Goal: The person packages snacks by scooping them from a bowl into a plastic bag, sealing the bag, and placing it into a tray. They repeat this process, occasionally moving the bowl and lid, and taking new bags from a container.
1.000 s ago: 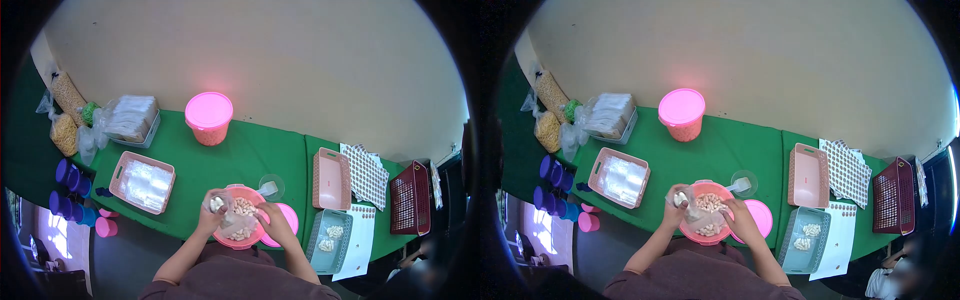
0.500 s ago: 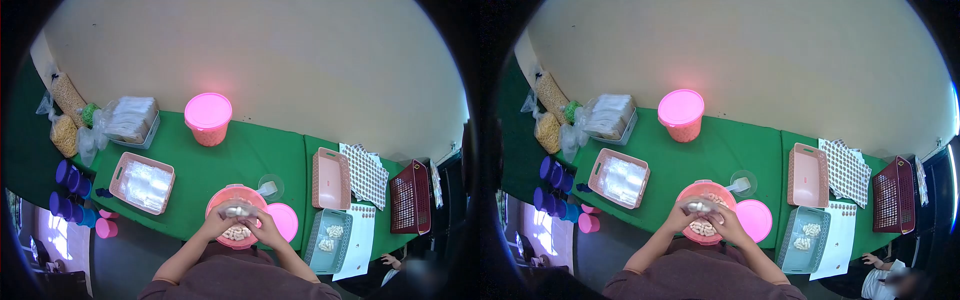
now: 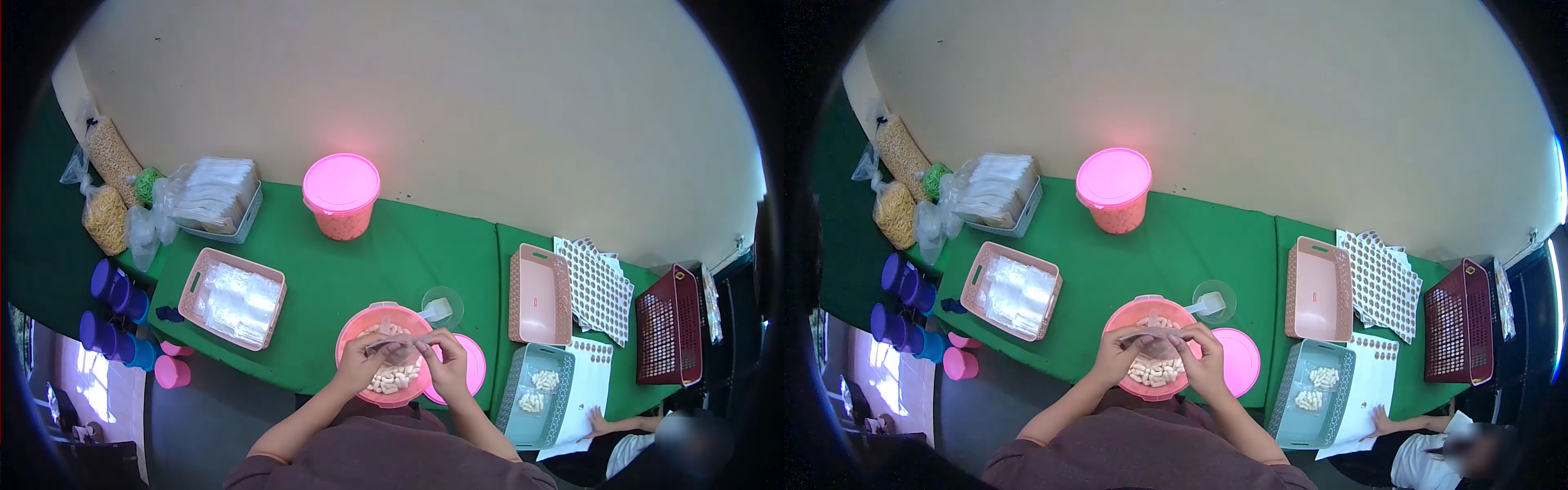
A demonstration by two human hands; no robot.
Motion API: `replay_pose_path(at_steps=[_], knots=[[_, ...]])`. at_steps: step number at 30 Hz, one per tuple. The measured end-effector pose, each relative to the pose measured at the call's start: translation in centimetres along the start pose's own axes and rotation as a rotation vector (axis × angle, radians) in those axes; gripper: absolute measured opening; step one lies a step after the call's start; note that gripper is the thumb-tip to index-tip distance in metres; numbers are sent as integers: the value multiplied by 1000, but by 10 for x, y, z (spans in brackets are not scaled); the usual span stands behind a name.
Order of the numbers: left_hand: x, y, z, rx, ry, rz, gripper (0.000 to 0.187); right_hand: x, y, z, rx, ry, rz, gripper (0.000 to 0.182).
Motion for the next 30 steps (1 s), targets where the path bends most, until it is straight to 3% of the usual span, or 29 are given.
replay_pose_path(at_steps=[1,5,7,11,16,20,22,24,27,29,30], knots=[[-10,0,0,-65,32,17,20,1,0,1,-32,-3,-27,5],[-7,7,2,-4,-23,-40,23,6,5,2,-173,40,-196,10],[-5,10,4,33,-25,-109,27,-4,14,4,33,103,-160,13],[-16,10,3,72,2,-91,34,-1,9,4,72,96,-95,15],[-8,16,11,364,-160,139,43,-3,9,6,312,138,-200,24],[-12,12,10,423,-141,-38,46,7,-13,11,357,118,-118,27],[-16,-1,3,334,-91,-72,48,4,-64,7,128,199,-51,25],[-17,-31,-4,216,-36,-84,44,-3,-137,12,-212,44,121,22],[-17,-101,-8,-185,2,-144,35,4,-231,36,-576,156,494,22],[-5,-147,-5,-376,34,-237,31,-25,-294,69,-697,352,723,31],[2,-172,-1,-471,59,-295,28,-28,-301,76,-691,351,721,31]])
Point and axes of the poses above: each hand's wrist, its own z-axis away from the middle knuckle, its own y-axis out of the palm, x = y × z, the point moved 8 cm from there along -z, towards the middle knuckle, and after that the axes turned 2 degrees about z, right-handed, at the moved point
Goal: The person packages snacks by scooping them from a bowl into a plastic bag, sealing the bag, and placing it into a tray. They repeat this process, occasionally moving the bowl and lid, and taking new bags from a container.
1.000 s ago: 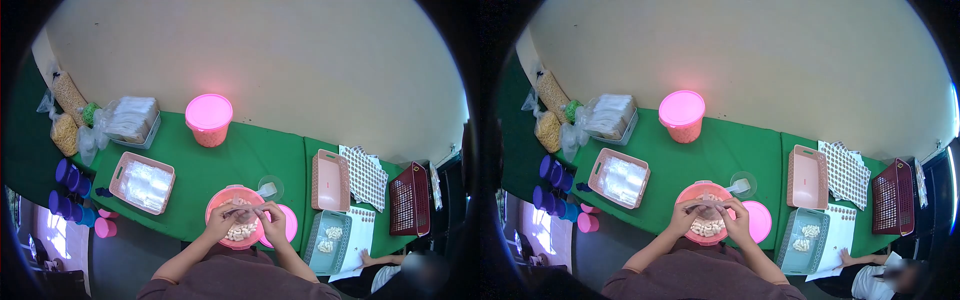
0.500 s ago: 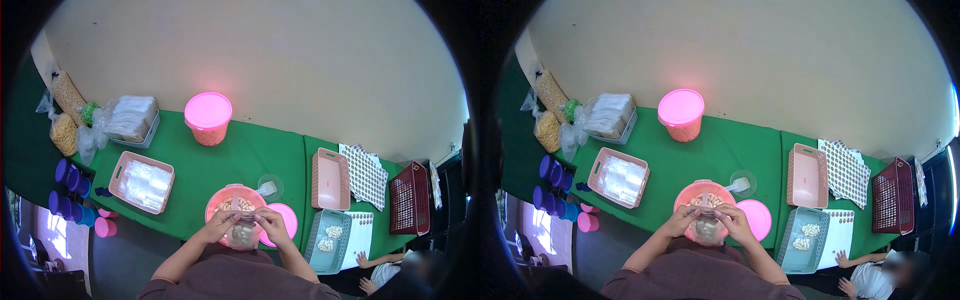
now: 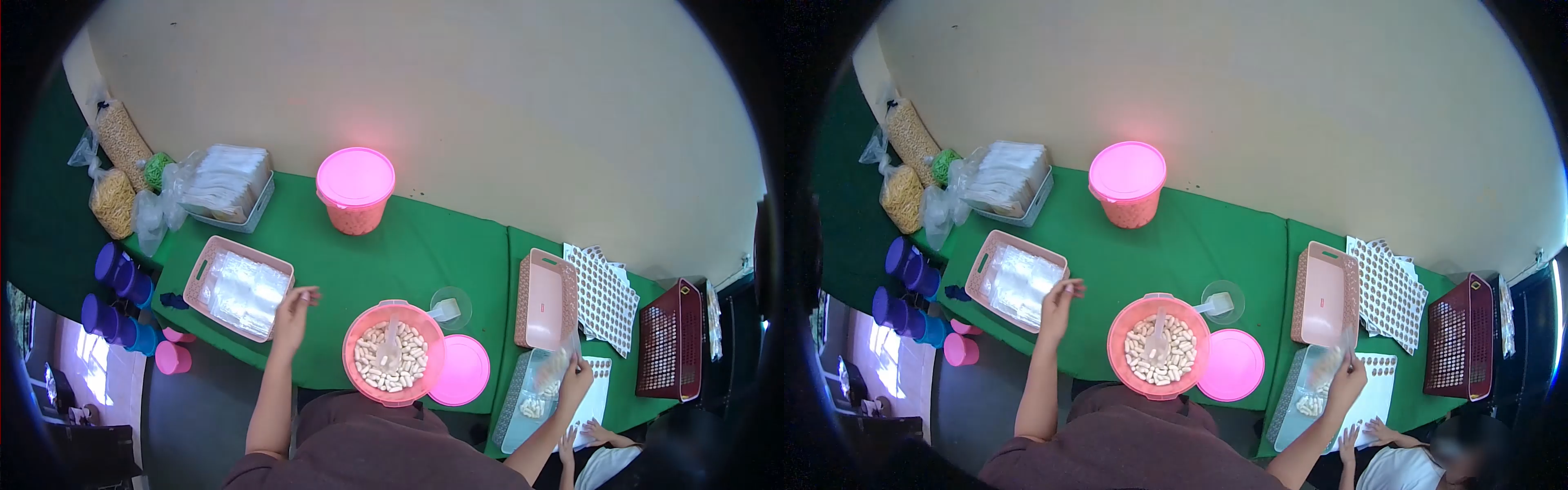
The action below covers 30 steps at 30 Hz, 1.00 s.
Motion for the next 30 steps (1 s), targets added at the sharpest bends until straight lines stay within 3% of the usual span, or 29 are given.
replay_pose_path(at_steps=[2,3,5,7,9,12,15,20,22,24,25,27,28,30], knots=[[17,-39,-4,-210,28,-255,23,-30,-9,4,15,194,584,39],[33,-60,-4,-296,46,-471,24,-46,-7,9,18,193,582,39],[80,-93,-7,-313,83,-845,35,-77,24,18,219,38,731,54],[127,-120,-5,-310,88,-993,41,-69,39,26,286,44,653,59],[165,-137,-3,-181,-148,-935,56,-52,56,34,360,56,571,65],[149,-135,-1,-174,-314,-1093,68,-19,72,36,436,14,438,66],[125,-128,0,-261,-347,-1169,73,14,76,38,443,-34,452,65],[143,-140,-9,-224,-231,-1071,52,53,88,48,480,-187,371,62],[129,-140,-7,-257,-218,-1018,44,57,95,51,481,-251,360,60],[86,-136,2,-429,22,-865,26,71,100,59,482,-312,350,58],[68,-128,3,-427,22,-866,26,91,101,66,497,-318,293,55],[30,-109,6,-425,101,-342,23,118,110,78,513,-319,237,52],[3,-90,9,-423,98,-344,23,136,118,88,548,-407,159,52],[-39,-40,18,-318,8,26,20,173,130,110,570,-576,43,53]])
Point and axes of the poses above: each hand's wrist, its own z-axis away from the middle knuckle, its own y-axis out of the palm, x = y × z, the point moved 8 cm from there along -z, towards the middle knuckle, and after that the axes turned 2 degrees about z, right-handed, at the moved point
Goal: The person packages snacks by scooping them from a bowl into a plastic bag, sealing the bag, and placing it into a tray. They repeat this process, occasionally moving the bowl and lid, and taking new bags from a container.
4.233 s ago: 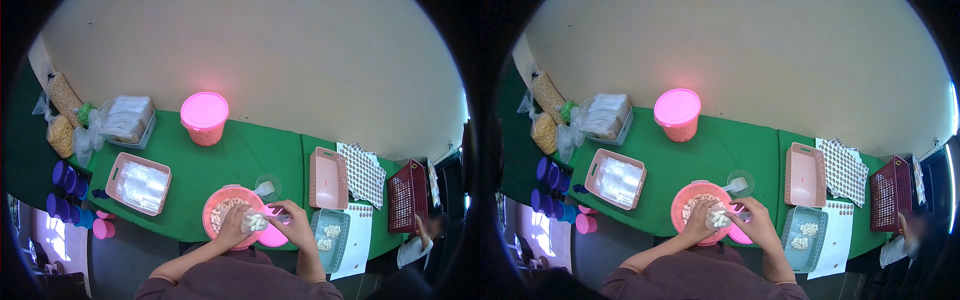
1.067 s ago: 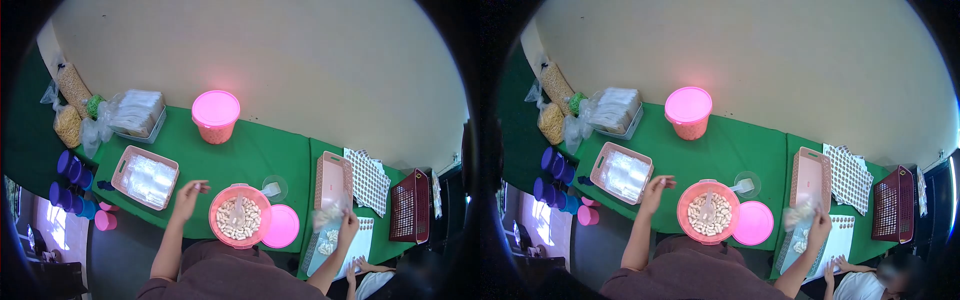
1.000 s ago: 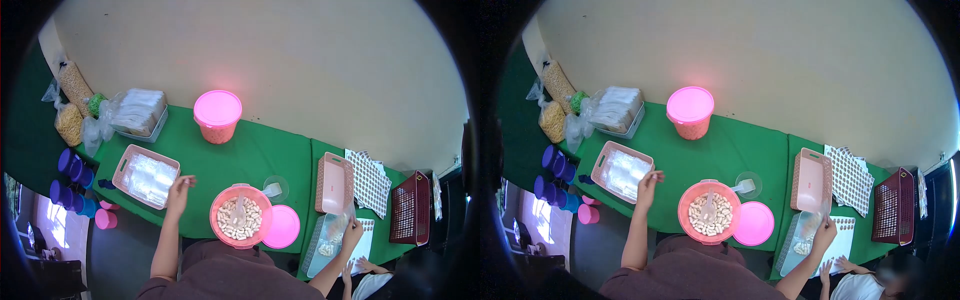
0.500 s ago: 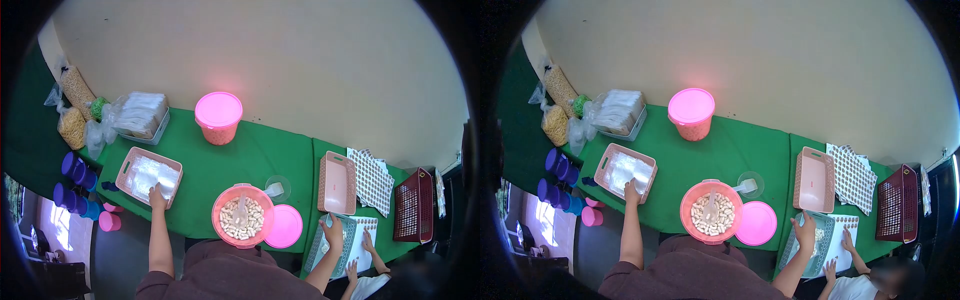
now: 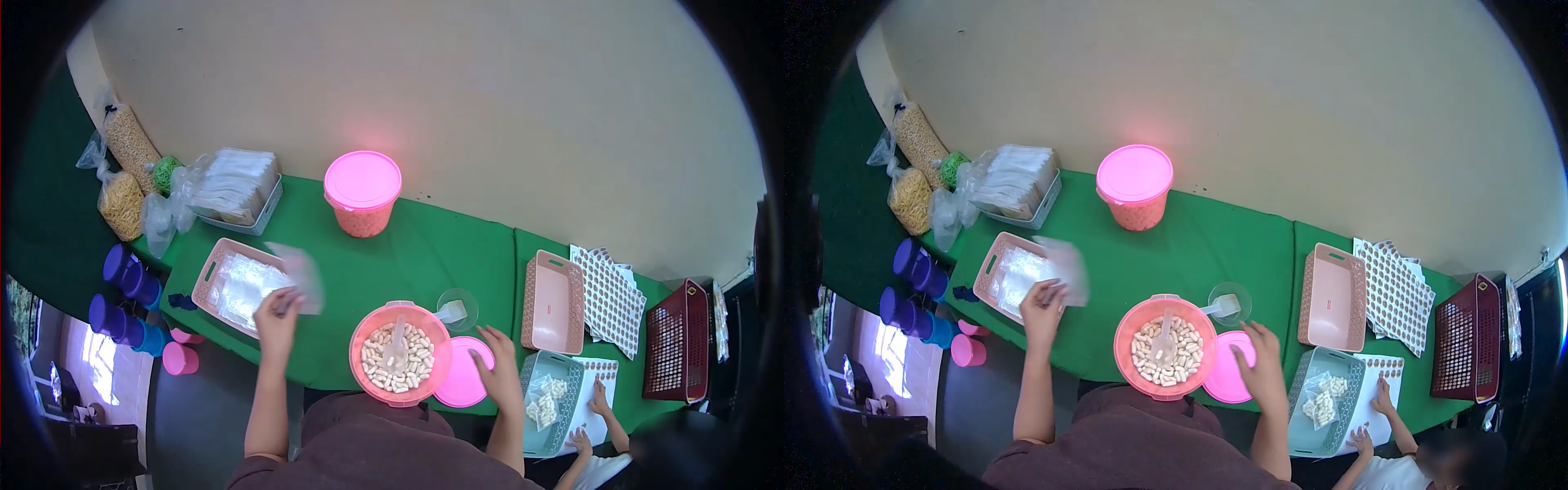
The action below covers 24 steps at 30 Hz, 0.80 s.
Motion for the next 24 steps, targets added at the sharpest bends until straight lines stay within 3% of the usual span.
replay_pose_path(at_steps=[4,5,7,10,11,13,16,18,21,22,23,24], knots=[[-35,82,53,365,-64,173,26,76,23,-6,-55,-251,-90,58],[-41,90,62,365,-60,176,26,91,30,-4,-21,-301,-130,58],[-38,116,85,544,-243,296,31,105,45,3,7,-346,-168,58],[-35,130,95,594,-181,371,36,102,58,9,-91,-436,-137,50],[-27,130,101,603,-334,429,38,102,55,9,-143,-490,-89,44],[-20,131,102,628,-334,419,38,102,51,10,-190,-545,-42,39],[-24,134,110,695,-324,434,38,91,42,8,-268,-451,-106,28],[-26,138,114,737,-312,460,37,69,44,7,-264,-228,-321,26],[-16,138,111,749,-179,390,43,50,45,6,-244,-93,-477,19],[-8,130,103,623,-132,328,49,51,45,7,-244,-93,-476,19],[-3,121,97,498,-83,265,56,40,51,6,-217,76,-768,17],[-10,119,95,498,-82,267,56,31,60,7,-186,250,-1057,16]])
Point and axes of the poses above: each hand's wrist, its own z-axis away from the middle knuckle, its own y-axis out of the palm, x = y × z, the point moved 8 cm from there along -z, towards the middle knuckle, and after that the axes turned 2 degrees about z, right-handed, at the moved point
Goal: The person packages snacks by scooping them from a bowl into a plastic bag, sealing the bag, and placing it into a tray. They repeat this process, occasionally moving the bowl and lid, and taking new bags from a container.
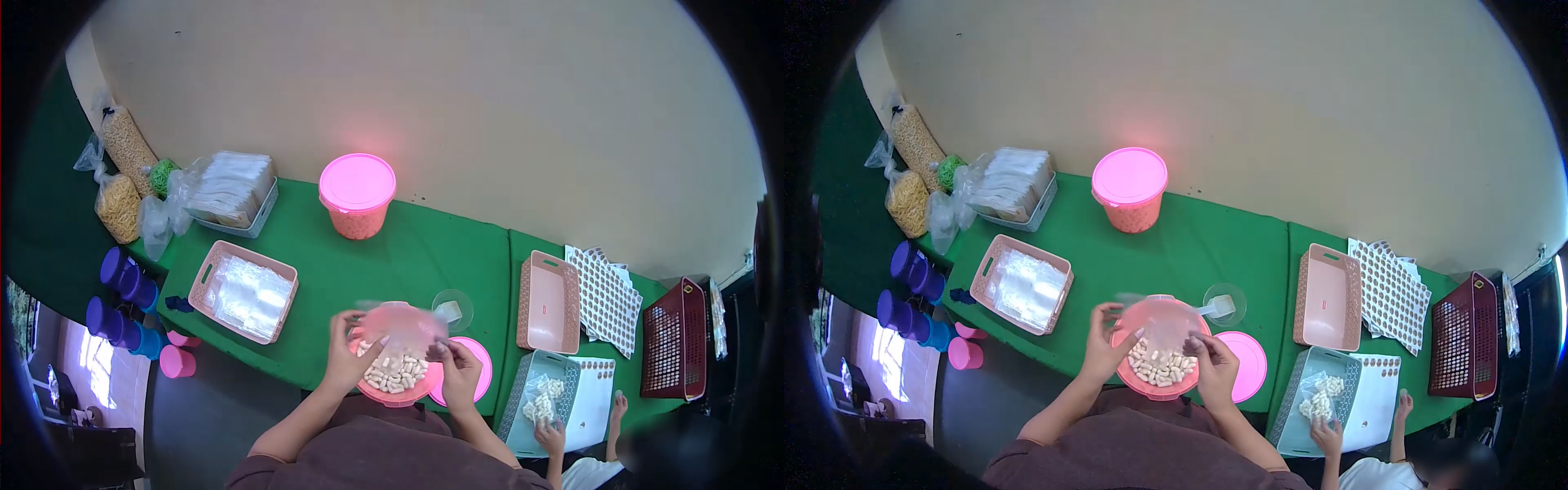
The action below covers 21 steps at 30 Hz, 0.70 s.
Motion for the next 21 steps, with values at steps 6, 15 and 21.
replay_pose_path(at_steps=[6,15,21], knots=[[3,-18,-5,-137,-175,42,66,-1,-12,-7,0,9,-87,20],[24,-22,-7,-27,-301,248,34,5,-20,-18,-89,-94,17,28],[32,-11,-1,-14,-200,234,30,16,-7,1,-22,-324,456,54]])
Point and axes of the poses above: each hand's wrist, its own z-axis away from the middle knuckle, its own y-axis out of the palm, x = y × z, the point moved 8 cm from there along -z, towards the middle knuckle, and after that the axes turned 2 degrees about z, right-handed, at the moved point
